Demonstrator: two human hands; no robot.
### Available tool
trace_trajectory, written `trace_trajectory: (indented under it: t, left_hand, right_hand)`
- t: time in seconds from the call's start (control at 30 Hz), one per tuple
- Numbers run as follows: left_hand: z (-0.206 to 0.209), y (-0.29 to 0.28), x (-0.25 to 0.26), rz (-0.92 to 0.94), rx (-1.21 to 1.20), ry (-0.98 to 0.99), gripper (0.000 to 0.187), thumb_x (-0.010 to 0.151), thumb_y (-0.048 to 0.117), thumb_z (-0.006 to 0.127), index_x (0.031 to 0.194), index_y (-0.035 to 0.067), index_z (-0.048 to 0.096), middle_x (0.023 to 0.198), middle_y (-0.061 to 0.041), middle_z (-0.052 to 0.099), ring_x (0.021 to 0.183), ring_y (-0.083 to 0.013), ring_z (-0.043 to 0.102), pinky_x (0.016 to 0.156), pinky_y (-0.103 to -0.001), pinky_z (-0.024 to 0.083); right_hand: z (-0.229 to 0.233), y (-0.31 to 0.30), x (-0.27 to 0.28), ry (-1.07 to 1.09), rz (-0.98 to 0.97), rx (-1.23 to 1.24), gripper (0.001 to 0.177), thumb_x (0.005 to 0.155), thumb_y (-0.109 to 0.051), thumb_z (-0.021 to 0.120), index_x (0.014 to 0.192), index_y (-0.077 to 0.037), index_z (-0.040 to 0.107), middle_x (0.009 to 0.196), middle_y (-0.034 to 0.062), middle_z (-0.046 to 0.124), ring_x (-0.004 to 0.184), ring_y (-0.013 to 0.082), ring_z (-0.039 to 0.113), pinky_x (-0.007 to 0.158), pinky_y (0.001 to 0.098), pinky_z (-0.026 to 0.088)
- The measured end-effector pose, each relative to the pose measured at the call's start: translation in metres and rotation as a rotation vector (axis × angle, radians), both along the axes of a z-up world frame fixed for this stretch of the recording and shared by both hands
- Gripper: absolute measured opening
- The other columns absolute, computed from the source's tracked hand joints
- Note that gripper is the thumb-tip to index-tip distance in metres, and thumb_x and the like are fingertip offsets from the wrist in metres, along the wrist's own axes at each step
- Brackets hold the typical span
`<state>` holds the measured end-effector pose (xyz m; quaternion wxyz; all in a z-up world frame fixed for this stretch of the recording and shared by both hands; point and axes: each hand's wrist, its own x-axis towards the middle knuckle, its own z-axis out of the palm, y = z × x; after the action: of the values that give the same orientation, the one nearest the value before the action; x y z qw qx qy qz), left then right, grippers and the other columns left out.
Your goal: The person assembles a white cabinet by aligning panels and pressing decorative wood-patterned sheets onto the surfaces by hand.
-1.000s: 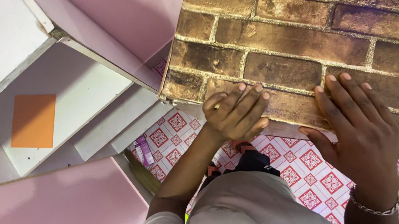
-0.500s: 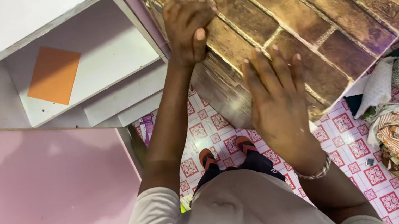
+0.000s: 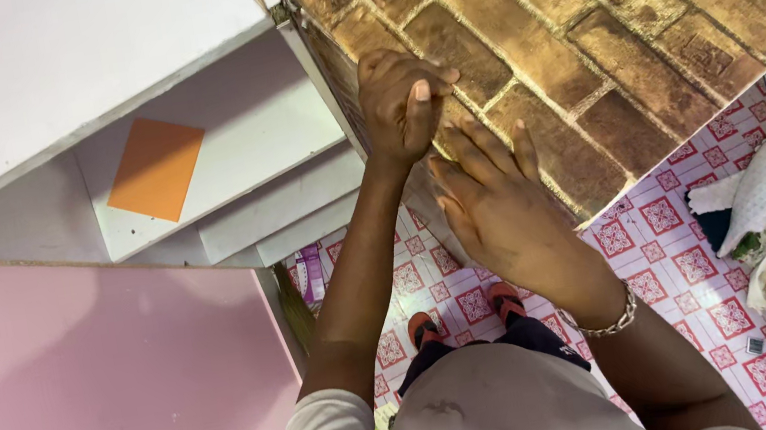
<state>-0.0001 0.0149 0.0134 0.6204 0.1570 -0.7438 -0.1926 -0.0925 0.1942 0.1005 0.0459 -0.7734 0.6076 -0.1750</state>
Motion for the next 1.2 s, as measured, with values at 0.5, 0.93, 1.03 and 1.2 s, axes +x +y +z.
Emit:
trace_trajectory:
  t: [0.5,0.93,1.03,1.2]
  left_hand:
    - [0.104,0.212,-0.091,0.262,0.306,-0.703,0.067,0.099,0.051,0.058,0.139,-0.003,0.055,0.15,-0.031,0.049,0.143,-0.0542,0.04,0.12,-0.062,0.025]
    - [0.099,0.194,-0.183,0.909,0.482,-0.672,0.047,0.105,0.037,0.055,0.138,0.004,0.058,0.146,-0.022,0.057,0.142,-0.0406,0.05,0.119,-0.058,0.033]
    - [0.096,0.179,-0.242,0.93,0.378,-0.902,0.054,0.103,0.04,0.055,0.143,0.003,0.055,0.15,-0.03,0.05,0.144,-0.0486,0.04,0.12,-0.06,0.025]
    - [0.101,0.147,-0.324,0.721,0.427,-0.984,0.073,0.102,0.042,0.051,0.151,-0.011,0.039,0.153,-0.035,0.039,0.148,-0.0517,0.03,0.122,-0.062,0.017]
  right_hand:
    - [0.004,-0.018,-0.189,-0.068,0.178,-0.101,0.042,0.098,-0.018,0.06,0.139,-0.009,0.061,0.147,0.0119,0.058,0.145,0.0295,0.048,0.125,0.0475,0.029]
    - [0.018,-0.036,-0.292,-0.066,0.626,-0.097,0.052,0.097,-0.038,0.062,0.141,-0.012,0.059,0.151,0.0157,0.051,0.145,0.0309,0.043,0.122,0.0476,0.029]
    - [0.028,-0.056,-0.336,0.023,0.647,-0.032,0.057,0.092,-0.044,0.063,0.141,-0.015,0.059,0.15,0.018,0.048,0.143,0.0336,0.04,0.117,0.0503,0.027]
    - [0.041,-0.108,-0.423,0.115,0.81,0.099,0.069,0.089,-0.055,0.064,0.139,-0.008,0.055,0.156,0.0214,0.038,0.148,0.038,0.028,0.119,0.0537,0.02]
